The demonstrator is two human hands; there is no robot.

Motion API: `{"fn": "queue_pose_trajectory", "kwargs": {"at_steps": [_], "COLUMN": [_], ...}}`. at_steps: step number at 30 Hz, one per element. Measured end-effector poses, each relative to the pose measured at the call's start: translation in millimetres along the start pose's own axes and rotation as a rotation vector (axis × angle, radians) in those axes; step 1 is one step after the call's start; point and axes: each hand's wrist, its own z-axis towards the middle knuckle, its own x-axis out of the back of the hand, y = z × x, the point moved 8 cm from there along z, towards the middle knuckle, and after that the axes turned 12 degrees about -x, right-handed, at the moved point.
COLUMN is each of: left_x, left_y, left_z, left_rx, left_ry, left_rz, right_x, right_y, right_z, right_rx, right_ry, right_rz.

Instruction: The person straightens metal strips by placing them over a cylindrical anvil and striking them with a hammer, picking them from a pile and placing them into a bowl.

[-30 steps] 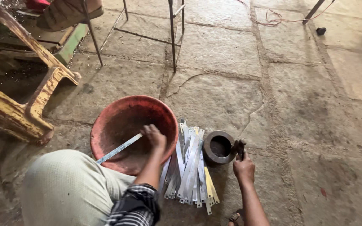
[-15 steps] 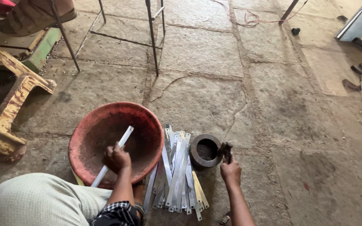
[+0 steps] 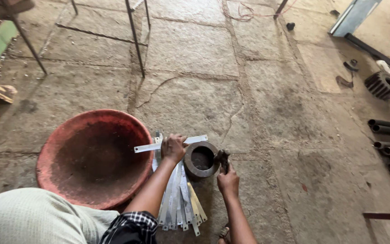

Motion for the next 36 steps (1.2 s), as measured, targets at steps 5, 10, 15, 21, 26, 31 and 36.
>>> {"fn": "queue_pose_trajectory", "kwargs": {"at_steps": [5,10,15,21,26,31,36], "left_x": [-44.6,-78.3,-59.1,-19.2,-3.6,-10.0,-29.0], "left_y": [-1.5,-31.4,-86.0,-120.0,-147.4,-101.3,-16.3], "left_z": [8.9,-7.6,-43.3,-54.7,-62.4,-26.6,15.2], "left_rx": [0.056,0.114,0.223,0.193,0.275,0.235,0.048], "left_ry": [-0.188,0.029,-0.013,0.034,0.135,0.037,-0.251], "left_rz": [-0.105,-0.120,-0.022,0.128,0.122,-0.046,-0.054], "right_x": [0.8,-5.3,-6.5,-7.8,-7.4,-7.8,-9.0], "right_y": [-4.1,-1.6,-2.0,-2.7,-1.9,-0.3,-3.3], "right_z": [-0.1,7.7,12.0,12.8,12.5,14.1,11.3], "right_rx": [-0.032,-0.018,-0.070,-0.107,-0.089,-0.083,-0.098], "right_ry": [0.006,0.045,0.035,0.021,0.028,0.031,0.008], "right_rz": [0.026,0.088,0.078,0.056,0.072,0.062,0.035]}}
